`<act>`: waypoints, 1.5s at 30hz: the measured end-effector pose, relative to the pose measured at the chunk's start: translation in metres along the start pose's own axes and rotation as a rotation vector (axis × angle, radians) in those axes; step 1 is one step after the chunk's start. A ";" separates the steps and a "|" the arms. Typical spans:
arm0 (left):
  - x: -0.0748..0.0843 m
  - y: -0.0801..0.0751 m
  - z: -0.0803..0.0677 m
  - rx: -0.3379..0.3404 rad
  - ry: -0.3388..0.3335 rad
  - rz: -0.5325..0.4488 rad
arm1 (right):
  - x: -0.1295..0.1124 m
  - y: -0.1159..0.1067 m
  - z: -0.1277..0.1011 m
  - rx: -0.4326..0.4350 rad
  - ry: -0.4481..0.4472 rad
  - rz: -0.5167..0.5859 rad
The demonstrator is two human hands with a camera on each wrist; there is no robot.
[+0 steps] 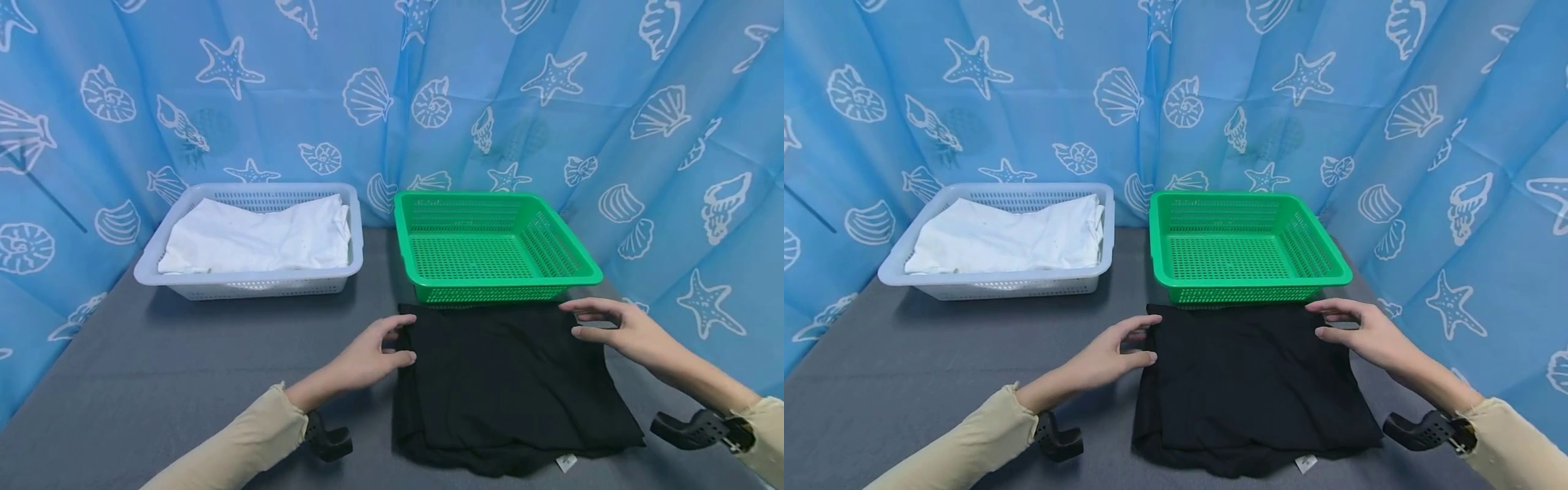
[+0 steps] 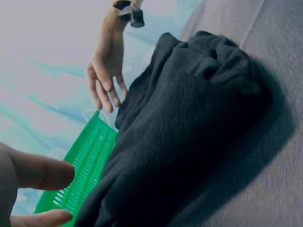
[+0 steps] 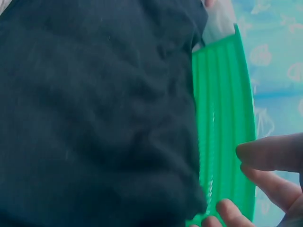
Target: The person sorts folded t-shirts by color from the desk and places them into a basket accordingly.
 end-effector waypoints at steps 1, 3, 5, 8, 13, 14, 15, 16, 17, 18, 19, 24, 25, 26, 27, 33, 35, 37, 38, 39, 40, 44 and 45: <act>-0.001 0.000 0.000 0.013 -0.009 -0.013 | 0.004 -0.002 0.000 -0.009 0.013 0.007; -0.003 0.000 0.001 0.034 -0.034 -0.035 | 0.013 -0.005 0.002 -0.033 0.035 0.032; -0.005 0.001 0.001 0.047 -0.067 -0.055 | 0.021 -0.007 0.003 -0.060 0.063 0.059; -0.009 0.002 0.002 0.047 -0.110 -0.086 | 0.032 -0.008 0.003 -0.141 0.090 0.128; -0.020 0.003 0.008 0.024 -0.141 -0.114 | 0.041 -0.004 0.005 -0.306 0.123 0.253; -0.023 0.003 0.009 0.020 -0.142 -0.116 | 0.042 -0.003 0.005 -0.328 0.132 0.268; -0.025 0.003 0.010 0.015 -0.141 -0.113 | 0.042 -0.001 0.006 -0.340 0.138 0.276; -0.028 0.003 0.010 0.012 -0.137 -0.112 | 0.041 0.000 0.007 -0.350 0.138 0.278; -0.029 0.002 0.010 0.009 -0.134 -0.116 | 0.040 0.001 0.008 -0.355 0.144 0.275; -0.029 0.002 0.010 0.006 -0.128 -0.119 | 0.039 0.002 0.009 -0.357 0.147 0.268; -0.029 0.001 0.010 0.003 -0.121 -0.118 | 0.038 0.003 0.010 -0.358 0.148 0.262; -0.029 0.000 0.009 0.015 -0.077 -0.117 | 0.030 0.005 0.015 -0.343 0.142 0.232; -0.029 0.000 0.009 0.022 -0.064 -0.116 | 0.029 0.005 0.016 -0.334 0.137 0.223; -0.029 0.000 0.009 0.029 -0.047 -0.116 | 0.027 0.005 0.016 -0.321 0.129 0.210; -0.028 0.000 0.009 0.037 -0.029 -0.115 | 0.025 0.005 0.017 -0.306 0.120 0.198; -0.017 0.004 0.010 0.064 0.071 -0.136 | 0.015 0.003 0.017 -0.181 0.064 0.073; -0.015 0.005 0.010 0.073 0.078 -0.167 | 0.013 0.003 0.017 -0.151 0.050 0.035; -0.015 0.005 0.010 0.084 0.069 -0.199 | 0.012 0.003 0.017 -0.129 0.036 0.012; -0.015 0.005 0.010 0.087 0.062 -0.213 | 0.012 0.003 0.017 -0.122 0.034 0.010; -0.015 0.005 0.010 0.085 0.055 -0.228 | 0.012 0.003 0.017 -0.113 0.032 0.008; -0.016 0.005 0.010 0.079 0.044 -0.235 | 0.012 0.002 0.017 -0.105 0.032 0.006; -0.018 0.007 0.010 0.014 0.001 -0.194 | 0.012 0.002 0.017 -0.125 0.036 0.023; -0.019 0.008 0.009 -0.006 -0.003 -0.172 | 0.013 0.004 0.017 -0.146 0.034 0.027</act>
Point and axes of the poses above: each hand's wrist, its own z-axis towards the middle knuckle, its own y-axis out of the palm, x = y × z, the point moved 7 cm from there along z, towards the middle knuckle, and after that the axes turned 14 degrees about y, right-handed, at the moved point
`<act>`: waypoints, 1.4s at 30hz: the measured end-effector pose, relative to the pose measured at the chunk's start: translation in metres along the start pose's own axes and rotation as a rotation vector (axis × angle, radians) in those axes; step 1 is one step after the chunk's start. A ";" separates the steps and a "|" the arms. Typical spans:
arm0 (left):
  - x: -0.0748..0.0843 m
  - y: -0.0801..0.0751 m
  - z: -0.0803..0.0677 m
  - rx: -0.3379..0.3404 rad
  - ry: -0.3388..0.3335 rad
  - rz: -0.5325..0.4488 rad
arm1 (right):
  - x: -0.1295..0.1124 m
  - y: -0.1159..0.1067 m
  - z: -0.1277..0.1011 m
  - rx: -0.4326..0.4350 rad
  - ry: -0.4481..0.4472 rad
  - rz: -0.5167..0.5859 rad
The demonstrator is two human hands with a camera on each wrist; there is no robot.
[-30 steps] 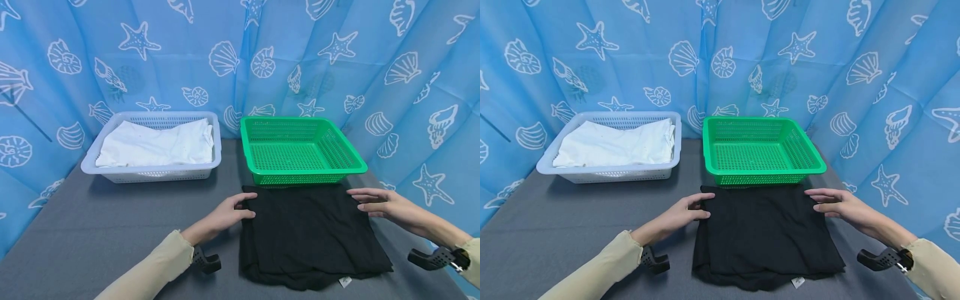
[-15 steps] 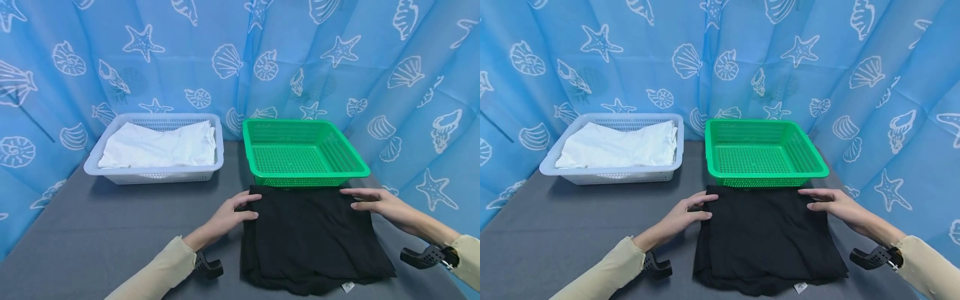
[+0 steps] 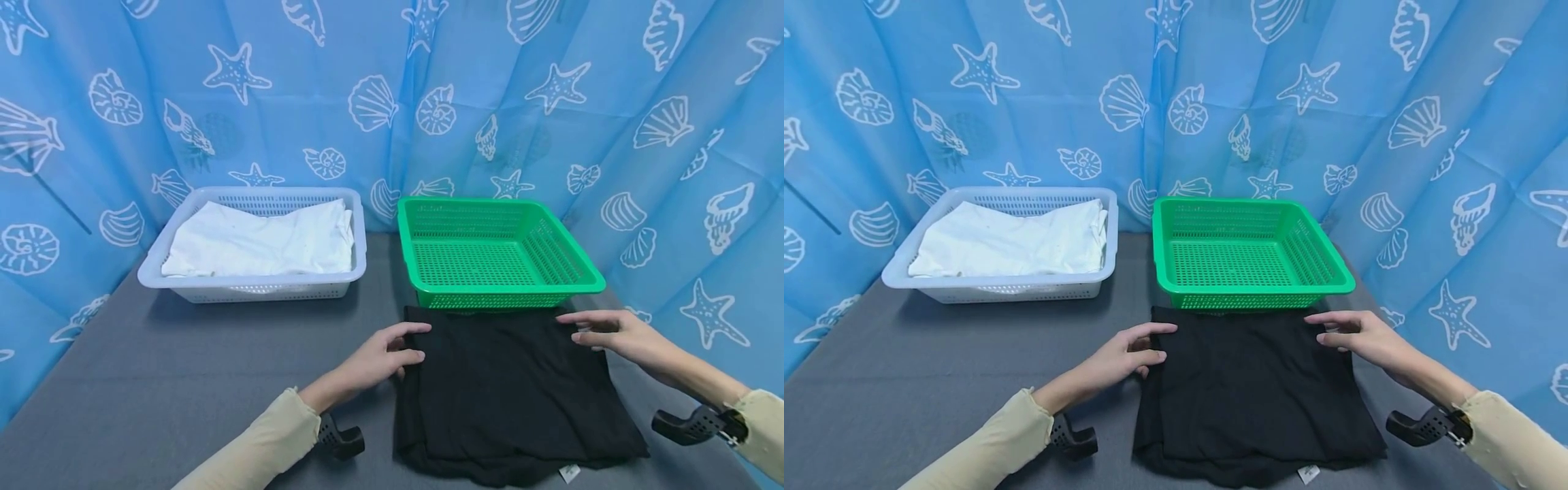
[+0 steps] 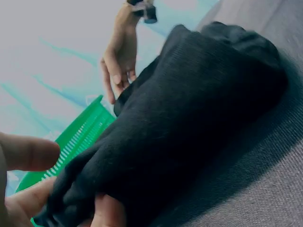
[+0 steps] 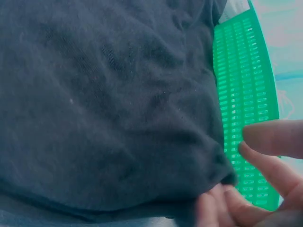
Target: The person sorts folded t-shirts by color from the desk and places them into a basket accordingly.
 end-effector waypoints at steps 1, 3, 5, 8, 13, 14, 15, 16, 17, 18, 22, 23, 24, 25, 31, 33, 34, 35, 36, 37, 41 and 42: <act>-0.001 0.001 0.000 -0.020 -0.004 0.023 | 0.001 0.002 0.000 -0.024 0.003 0.007; -0.001 0.003 -0.001 -0.046 -0.001 0.055 | 0.003 0.006 -0.001 -0.083 0.016 0.029; -0.001 0.004 -0.001 -0.053 0.005 0.079 | 0.007 0.011 -0.001 -0.134 0.036 0.053; -0.003 0.003 -0.002 -0.032 -0.001 0.112 | 0.014 0.016 0.000 -0.189 0.080 0.105; -0.005 0.001 -0.002 0.034 -0.005 0.211 | 0.022 0.018 0.000 -0.239 0.113 0.171; -0.005 0.001 -0.002 0.048 -0.002 0.228 | 0.023 0.017 -0.001 -0.247 0.110 0.184; -0.005 0.001 -0.002 0.063 0.001 0.238 | 0.024 0.017 -0.001 -0.254 0.107 0.195; -0.005 0.001 -0.001 0.076 0.007 0.247 | 0.024 0.018 -0.001 -0.271 0.102 0.218; -0.004 0.000 -0.002 0.091 0.014 0.252 | 0.024 0.018 -0.002 -0.290 0.101 0.241; -0.003 0.000 -0.002 0.105 0.022 0.256 | 0.024 0.020 -0.002 -0.308 0.100 0.259; 0.002 0.000 -0.003 0.157 0.047 0.268 | 0.023 0.027 -0.004 -0.379 0.103 0.309; 0.003 0.000 -0.003 0.169 0.052 0.269 | 0.023 0.029 -0.005 -0.386 0.105 0.308; 0.004 0.000 -0.004 0.180 0.056 0.274 | 0.022 0.031 -0.005 -0.392 0.106 0.308; 0.004 0.000 -0.005 0.190 0.057 0.278 | 0.022 0.033 -0.005 -0.395 0.107 0.312; 0.006 0.005 -0.005 0.135 0.060 0.293 | 0.024 0.034 -0.007 -0.362 0.112 0.300; 0.005 0.009 -0.004 0.082 0.057 0.267 | 0.026 0.032 -0.006 -0.326 0.115 0.272; 0.004 0.010 -0.004 0.062 0.056 0.252 | 0.026 0.031 -0.005 -0.303 0.111 0.251; 0.003 0.011 -0.004 0.044 0.059 0.230 | 0.026 0.029 -0.004 -0.280 0.107 0.228; 0.003 0.012 -0.003 0.035 0.064 0.222 | 0.027 0.028 -0.003 -0.253 0.108 0.208; 0.002 0.012 -0.004 0.032 0.063 0.220 | 0.028 0.026 -0.003 -0.230 0.108 0.192; 0.002 0.009 -0.005 0.061 0.074 0.229 | 0.028 0.022 -0.004 -0.158 0.089 0.151; 0.002 0.008 -0.006 0.076 0.077 0.238 | 0.028 0.021 -0.004 -0.146 0.082 0.148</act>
Point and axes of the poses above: each hand's wrist, its own z-axis towards the middle knuckle, its own y-axis out of the palm, x = y × z, the point moved 7 cm from there along z, towards the middle knuckle, and after that the axes turned 14 degrees about y, right-handed, at the moved point
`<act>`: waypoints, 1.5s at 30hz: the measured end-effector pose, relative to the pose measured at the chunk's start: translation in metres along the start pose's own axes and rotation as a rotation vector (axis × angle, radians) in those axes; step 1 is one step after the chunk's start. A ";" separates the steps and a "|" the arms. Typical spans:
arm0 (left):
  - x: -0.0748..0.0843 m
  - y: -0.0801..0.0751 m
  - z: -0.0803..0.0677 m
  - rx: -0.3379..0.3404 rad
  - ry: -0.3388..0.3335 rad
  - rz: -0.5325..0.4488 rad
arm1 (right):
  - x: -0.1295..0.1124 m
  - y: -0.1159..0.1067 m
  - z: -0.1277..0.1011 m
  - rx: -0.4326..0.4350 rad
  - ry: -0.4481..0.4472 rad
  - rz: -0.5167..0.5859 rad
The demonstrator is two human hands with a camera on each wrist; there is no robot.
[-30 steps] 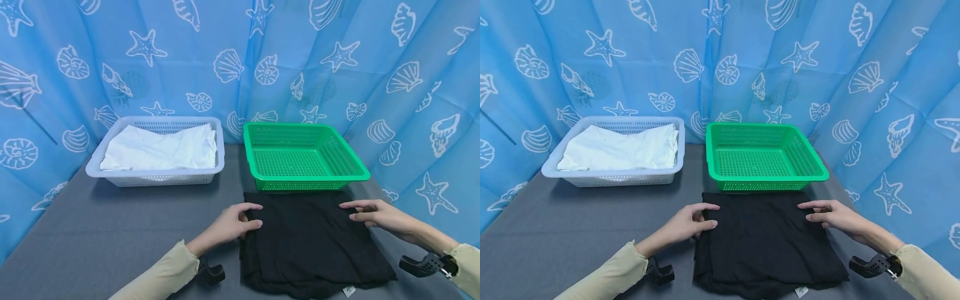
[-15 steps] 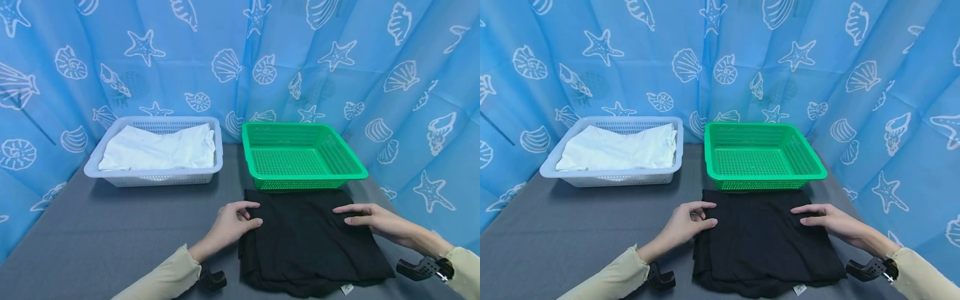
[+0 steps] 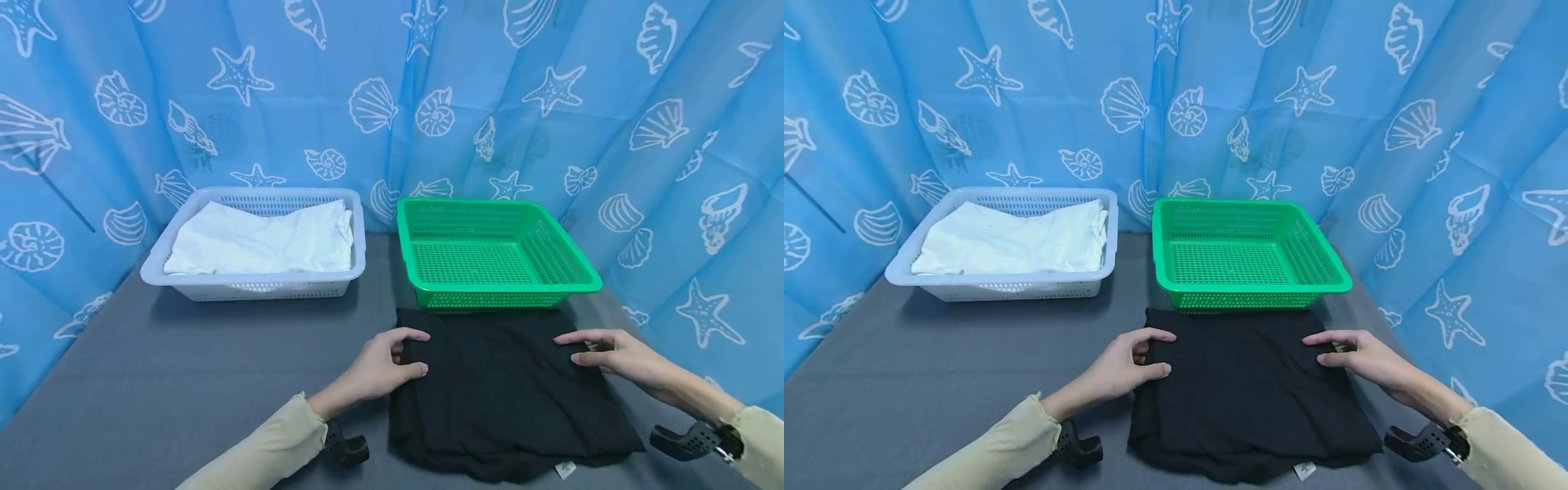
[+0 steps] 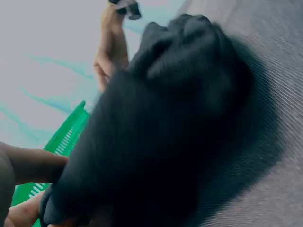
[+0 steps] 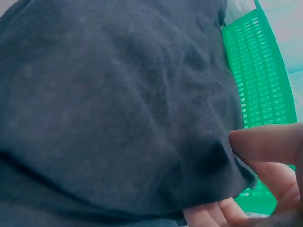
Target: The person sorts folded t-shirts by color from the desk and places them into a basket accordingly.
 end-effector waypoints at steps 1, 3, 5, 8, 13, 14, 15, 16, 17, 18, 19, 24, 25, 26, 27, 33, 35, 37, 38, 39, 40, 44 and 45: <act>0.000 -0.002 0.000 0.012 0.004 0.000 | 0.000 0.000 0.000 0.012 -0.006 -0.002; 0.002 -0.006 0.000 0.043 0.015 -0.014 | -0.001 0.000 -0.001 0.025 -0.020 0.002; 0.005 -0.010 0.000 0.072 0.032 -0.027 | -0.002 0.001 -0.001 0.022 -0.030 0.017; 0.008 -0.015 0.001 0.105 0.058 -0.052 | -0.003 0.003 0.000 0.005 -0.033 0.040; 0.006 -0.016 0.003 0.100 0.068 -0.146 | -0.004 0.004 0.002 0.020 -0.032 0.018; 0.005 -0.014 0.003 0.083 0.065 -0.172 | -0.004 0.004 0.002 0.024 -0.025 0.017; 0.004 -0.012 0.003 0.062 0.055 -0.187 | -0.003 0.004 0.003 0.025 -0.016 0.023; 0.002 -0.011 0.002 0.039 0.045 -0.206 | -0.003 0.004 0.004 0.023 -0.007 0.029; 0.001 -0.008 0.002 0.013 0.035 -0.220 | -0.004 0.004 0.004 0.020 0.001 0.038; 0.001 -0.007 0.001 -0.010 0.025 -0.224 | -0.004 0.005 0.005 0.016 0.012 0.050; 0.000 -0.006 0.000 -0.032 0.018 -0.216 | -0.004 0.005 0.007 0.012 0.026 0.062; 0.001 -0.002 0.000 -0.074 0.019 -0.217 | -0.008 0.008 0.014 -0.012 0.048 0.058; 0.000 -0.002 0.000 -0.072 0.019 -0.221 | -0.009 0.008 0.016 -0.012 0.043 0.051; 0.000 -0.001 0.000 -0.067 0.016 -0.221 | -0.010 0.008 0.017 -0.009 0.035 0.043; -0.001 -0.001 0.001 -0.060 0.013 -0.217 | -0.011 0.007 0.018 0.003 0.031 0.037; -0.006 0.001 0.001 -0.032 -0.001 -0.184 | -0.018 0.003 0.014 0.218 -0.062 -0.102; -0.006 0.001 0.001 -0.030 0.002 -0.180 | -0.020 0.001 0.011 0.290 -0.091 -0.124; -0.006 0.001 0.001 -0.030 0.005 -0.181 | -0.021 0.000 0.009 0.312 -0.106 -0.086; -0.006 0.001 0.001 -0.030 0.007 -0.180 | -0.022 0.000 0.008 0.299 -0.115 -0.062; -0.006 0.001 0.002 -0.031 0.007 -0.180 | -0.022 0.000 0.009 0.268 -0.120 -0.029; -0.006 0.001 0.002 -0.032 0.008 -0.176 | -0.021 0.001 0.009 0.227 -0.114 0.011; -0.008 0.002 0.002 -0.050 0.004 -0.186 | -0.014 0.006 0.013 -0.017 -0.068 0.159; -0.008 0.003 0.002 -0.057 0.001 -0.192 | -0.011 0.007 0.014 -0.078 -0.053 0.185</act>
Point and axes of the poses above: each hand's wrist, its own z-axis towards the middle knuckle, its own y-axis out of the palm, x = y × z, the point moved 7 cm from there along z, towards the middle knuckle, and after that the axes turned 14 degrees about y, right-handed, at the moved point
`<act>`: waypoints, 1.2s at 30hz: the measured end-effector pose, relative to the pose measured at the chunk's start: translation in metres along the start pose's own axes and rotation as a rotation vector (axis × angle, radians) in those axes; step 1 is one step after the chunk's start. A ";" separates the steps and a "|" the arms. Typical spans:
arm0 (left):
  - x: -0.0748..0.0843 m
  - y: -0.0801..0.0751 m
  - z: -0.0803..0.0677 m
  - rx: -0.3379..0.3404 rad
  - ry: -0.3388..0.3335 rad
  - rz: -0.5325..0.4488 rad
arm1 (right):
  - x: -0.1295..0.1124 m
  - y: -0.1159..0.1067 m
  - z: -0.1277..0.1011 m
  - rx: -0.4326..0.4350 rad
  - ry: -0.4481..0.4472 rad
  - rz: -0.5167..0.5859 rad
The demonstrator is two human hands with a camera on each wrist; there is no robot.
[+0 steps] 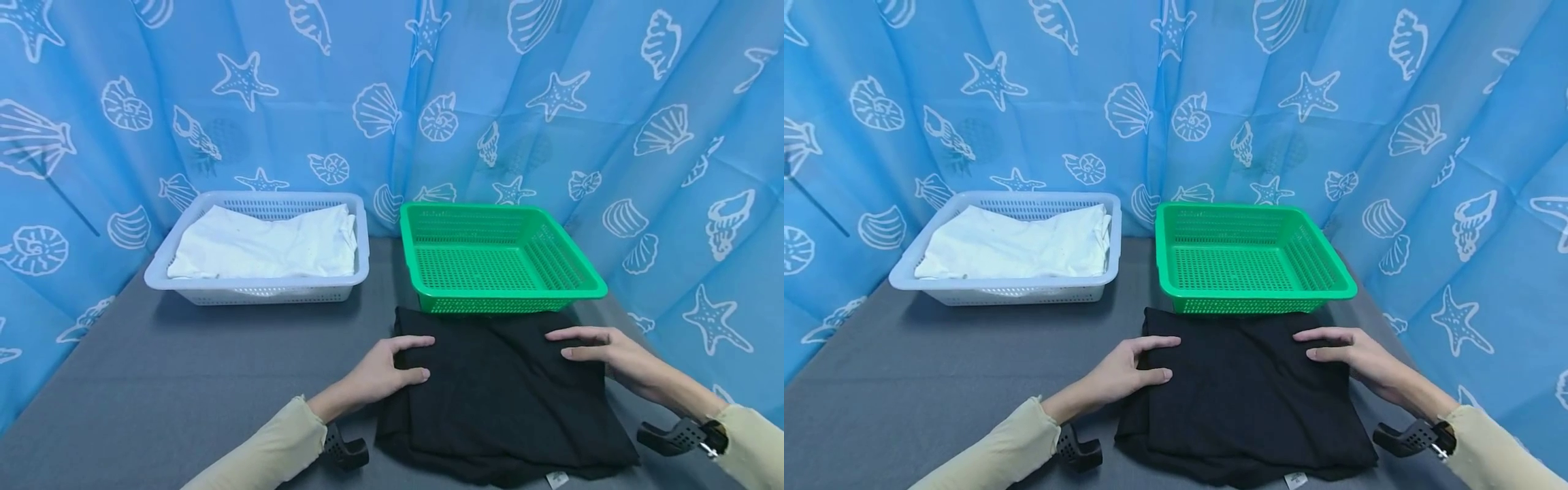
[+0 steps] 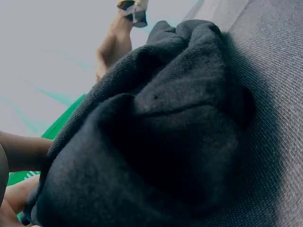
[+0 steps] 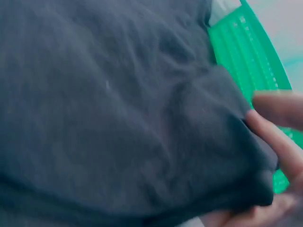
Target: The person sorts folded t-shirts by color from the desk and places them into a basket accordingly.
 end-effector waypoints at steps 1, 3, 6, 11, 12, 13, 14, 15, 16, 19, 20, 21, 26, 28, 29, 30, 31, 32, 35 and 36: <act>0.000 0.001 0.000 -0.006 -0.004 -0.013 | 0.003 0.001 0.000 -0.054 0.015 0.023; -0.001 0.002 0.000 -0.015 -0.013 -0.034 | 0.009 0.005 0.000 -0.134 0.023 0.027; -0.004 0.004 -0.001 -0.018 -0.039 -0.055 | 0.015 0.011 0.002 -0.118 -0.034 -0.068; -0.010 0.002 -0.002 -0.008 -0.086 -0.005 | 0.016 0.017 0.008 0.047 -0.079 -0.210; -0.010 0.002 -0.002 -0.006 -0.090 0.006 | 0.016 0.018 0.009 0.064 -0.072 -0.215; -0.010 0.002 -0.001 -0.005 -0.091 0.009 | 0.016 0.018 0.010 0.077 -0.066 -0.220; -0.010 0.002 -0.001 -0.005 -0.092 0.013 | 0.016 0.018 0.010 0.094 -0.060 -0.229; -0.010 0.002 -0.001 -0.005 -0.092 0.017 | 0.016 0.018 0.010 0.108 -0.052 -0.235; -0.010 0.002 -0.001 -0.005 -0.094 0.017 | 0.015 0.018 0.010 0.122 -0.048 -0.247; -0.010 0.002 0.000 -0.004 -0.101 0.026 | 0.014 0.017 0.009 0.152 -0.037 -0.269; -0.010 0.002 0.000 -0.004 -0.105 0.036 | 0.013 0.017 0.010 0.157 -0.035 -0.274; -0.010 0.002 0.000 -0.002 -0.110 0.041 | 0.012 0.017 0.010 0.156 -0.033 -0.271; -0.011 0.001 -0.002 0.003 -0.134 0.064 | 0.010 0.019 0.011 0.164 -0.031 -0.273; -0.011 0.001 -0.002 0.004 -0.137 0.056 | 0.010 0.019 0.010 0.179 -0.031 -0.286; -0.011 0.001 -0.002 0.004 -0.137 0.050 | 0.009 0.019 0.010 0.189 -0.030 -0.290; -0.010 0.002 -0.002 0.005 -0.135 0.043 | 0.009 0.019 0.009 0.196 -0.028 -0.295; -0.010 0.002 -0.001 0.003 -0.132 0.041 | 0.008 0.019 0.009 0.201 -0.022 -0.294; -0.009 0.002 -0.001 0.004 -0.135 0.038 | 0.008 0.019 0.009 0.205 -0.017 -0.292; -0.008 0.002 -0.001 0.008 -0.139 0.042 | 0.007 0.019 0.009 0.206 -0.007 -0.287; -0.009 0.002 -0.001 0.010 -0.140 0.050 | 0.006 0.019 0.009 0.208 -0.009 -0.290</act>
Point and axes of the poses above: each hand's wrist, its own z-axis towards the middle knuckle, its own y-axis out of the palm, x = y × z, the point moved 7 cm from there along z, towards the middle knuckle, and after that the axes turned 14 degrees about y, right-handed, at the moved point
